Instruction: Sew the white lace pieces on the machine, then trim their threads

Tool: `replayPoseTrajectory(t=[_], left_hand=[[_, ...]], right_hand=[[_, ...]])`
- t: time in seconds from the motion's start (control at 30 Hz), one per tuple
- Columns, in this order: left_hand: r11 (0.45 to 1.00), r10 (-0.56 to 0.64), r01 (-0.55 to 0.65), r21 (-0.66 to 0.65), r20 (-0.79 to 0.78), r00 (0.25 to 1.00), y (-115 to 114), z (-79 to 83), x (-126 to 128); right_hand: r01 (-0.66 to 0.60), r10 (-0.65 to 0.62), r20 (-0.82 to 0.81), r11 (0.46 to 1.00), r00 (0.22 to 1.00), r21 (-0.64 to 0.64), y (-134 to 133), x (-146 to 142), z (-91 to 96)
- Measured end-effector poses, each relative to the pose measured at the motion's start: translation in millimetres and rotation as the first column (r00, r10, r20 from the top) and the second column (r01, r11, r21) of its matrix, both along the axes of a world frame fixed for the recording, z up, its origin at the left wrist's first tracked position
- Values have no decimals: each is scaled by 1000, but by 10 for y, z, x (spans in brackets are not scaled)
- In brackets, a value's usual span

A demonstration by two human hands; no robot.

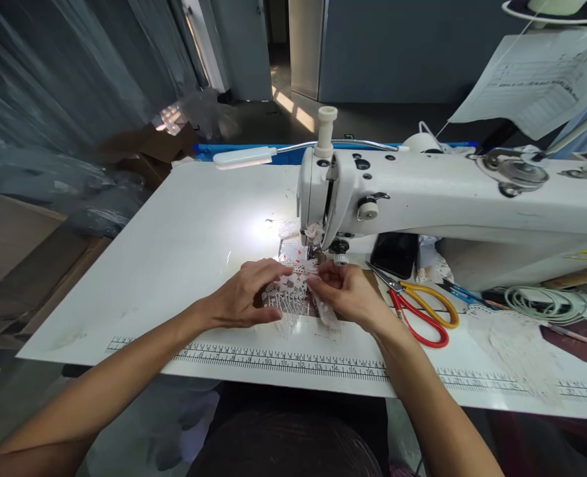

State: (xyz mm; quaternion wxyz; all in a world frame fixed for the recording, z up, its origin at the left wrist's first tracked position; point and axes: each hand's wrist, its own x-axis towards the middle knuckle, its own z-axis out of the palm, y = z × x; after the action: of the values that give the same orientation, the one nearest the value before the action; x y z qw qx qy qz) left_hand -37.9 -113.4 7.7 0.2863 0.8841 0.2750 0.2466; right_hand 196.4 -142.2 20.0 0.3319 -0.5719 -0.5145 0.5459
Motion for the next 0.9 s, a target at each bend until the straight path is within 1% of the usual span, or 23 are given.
replayPoseTrajectory(t=[0.03,0.07,0.1,0.13,0.17,0.2,0.23,0.27,0.3,0.33,0.37,0.4,0.43,0.5,0.53,0.57,0.63,0.67,0.77,0.9], left_hand=[[989,14,-5,-145,61,998,5,25,-24],[961,33,-4,-276,101,994,11,45,-46],[926,62,-18,-376,105,992,18,59,-64],[897,111,-67,-437,77,991,23,66,-77],[875,175,-145,-461,23,984,27,69,-85],[857,242,-233,-460,-41,969,28,68,-89],[836,298,-308,-454,-97,950,27,65,-90],[815,334,-358,-455,-135,933,23,62,-88],[799,348,-379,-468,-154,925,18,60,-87],[789,343,-376,-485,-159,926,11,60,-86],[787,328,-361,-500,-157,932,5,64,-86],[791,315,-349,-502,-154,937,-2,72,-86],[801,302,-340,-493,-158,940,-9,82,-85],[828,286,-341,-445,-187,940,-21,110,-79],[840,285,-347,-417,-204,937,-26,124,-73],[849,289,-355,-391,-218,932,-30,137,-65],[850,314,-380,-365,-230,921,-36,152,-46],[843,331,-396,-365,-231,915,-37,153,-38],[813,363,-433,-388,-244,899,-27,128,-24],[826,389,-444,-347,-218,895,4,38,-21]], right_hand=[[9,-11,-98,1000,995,-22,4,-98,14],[0,-5,-183,1000,983,-29,13,-181,28],[-39,33,-248,999,968,-22,25,-240,39],[-91,87,-283,996,955,0,39,-272,45],[-137,140,-279,990,950,33,53,-274,45],[-167,179,-232,983,956,70,66,-248,36],[-172,186,-136,979,973,110,77,-200,20],[-153,154,4,975,988,159,83,-138,-3],[-134,97,171,967,980,219,84,-69,-31],[-143,42,331,947,943,287,80,-3,-61],[-191,10,458,916,889,351,72,54,-94],[-272,5,551,873,834,404,62,96,-127],[-364,17,614,818,789,445,51,121,-159],[-519,40,697,699,716,493,37,125,-224],[-566,26,733,654,680,502,36,112,-254],[-595,-2,765,627,644,503,38,94,-282],[-617,-51,802,611,595,496,50,64,-329],[-613,-64,805,614,590,498,56,57,-350],[-572,-85,772,622,630,535,57,74,-400],[-538,-61,709,606,702,585,26,121,-436]])
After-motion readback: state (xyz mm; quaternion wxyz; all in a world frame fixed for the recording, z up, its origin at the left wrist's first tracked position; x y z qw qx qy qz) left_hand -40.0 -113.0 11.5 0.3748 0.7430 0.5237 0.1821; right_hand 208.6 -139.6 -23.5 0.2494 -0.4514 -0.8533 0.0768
